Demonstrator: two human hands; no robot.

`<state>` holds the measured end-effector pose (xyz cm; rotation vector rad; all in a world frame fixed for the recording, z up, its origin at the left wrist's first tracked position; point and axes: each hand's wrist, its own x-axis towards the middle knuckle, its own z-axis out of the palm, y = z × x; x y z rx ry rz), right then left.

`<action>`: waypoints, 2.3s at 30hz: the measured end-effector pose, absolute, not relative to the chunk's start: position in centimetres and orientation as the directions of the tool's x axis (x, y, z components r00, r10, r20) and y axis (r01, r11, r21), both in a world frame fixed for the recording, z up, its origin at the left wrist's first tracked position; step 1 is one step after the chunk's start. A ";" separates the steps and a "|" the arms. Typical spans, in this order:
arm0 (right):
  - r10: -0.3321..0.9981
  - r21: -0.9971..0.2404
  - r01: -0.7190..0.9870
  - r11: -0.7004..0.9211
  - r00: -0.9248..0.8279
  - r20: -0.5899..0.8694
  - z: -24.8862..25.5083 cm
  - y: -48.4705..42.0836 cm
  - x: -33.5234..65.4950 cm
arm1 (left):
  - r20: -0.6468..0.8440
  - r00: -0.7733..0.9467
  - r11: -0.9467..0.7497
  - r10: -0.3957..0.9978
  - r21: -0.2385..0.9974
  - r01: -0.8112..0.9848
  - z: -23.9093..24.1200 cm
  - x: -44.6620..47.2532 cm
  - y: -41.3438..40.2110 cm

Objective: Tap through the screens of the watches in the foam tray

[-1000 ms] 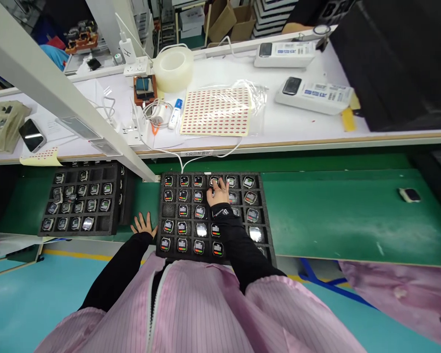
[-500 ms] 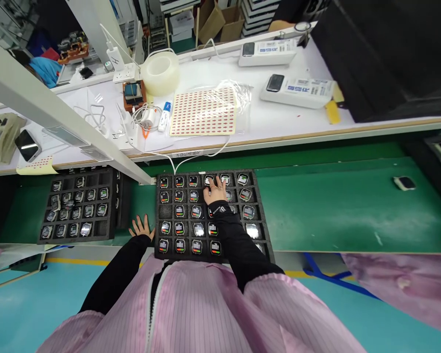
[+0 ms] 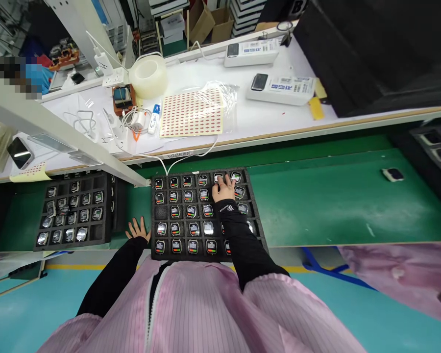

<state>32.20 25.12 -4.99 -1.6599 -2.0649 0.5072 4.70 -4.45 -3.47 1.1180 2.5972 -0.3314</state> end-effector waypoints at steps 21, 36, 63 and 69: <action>0.997 -0.574 0.817 0.052 -0.005 0.083 -5.1 27.5 37.0 | -0.302 -0.655 0.659 0.693 -0.102 0.745 -3.7 4.6 -4.5; 0.992 -0.616 0.785 -0.062 0.114 0.046 -3.7 27.0 38.6 | -0.292 -0.651 0.658 0.700 -0.090 0.748 -3.4 4.6 -4.5; 0.601 -0.454 0.423 -0.784 0.700 -0.385 -4.1 11.6 47.0 | -0.223 -0.664 0.699 0.714 0.274 0.660 -4.1 6.9 -4.7; 0.662 -0.527 0.434 -0.731 0.640 -0.391 -4.7 14.6 45.9 | -0.245 -0.639 0.681 0.729 0.346 0.645 -3.5 5.2 -1.9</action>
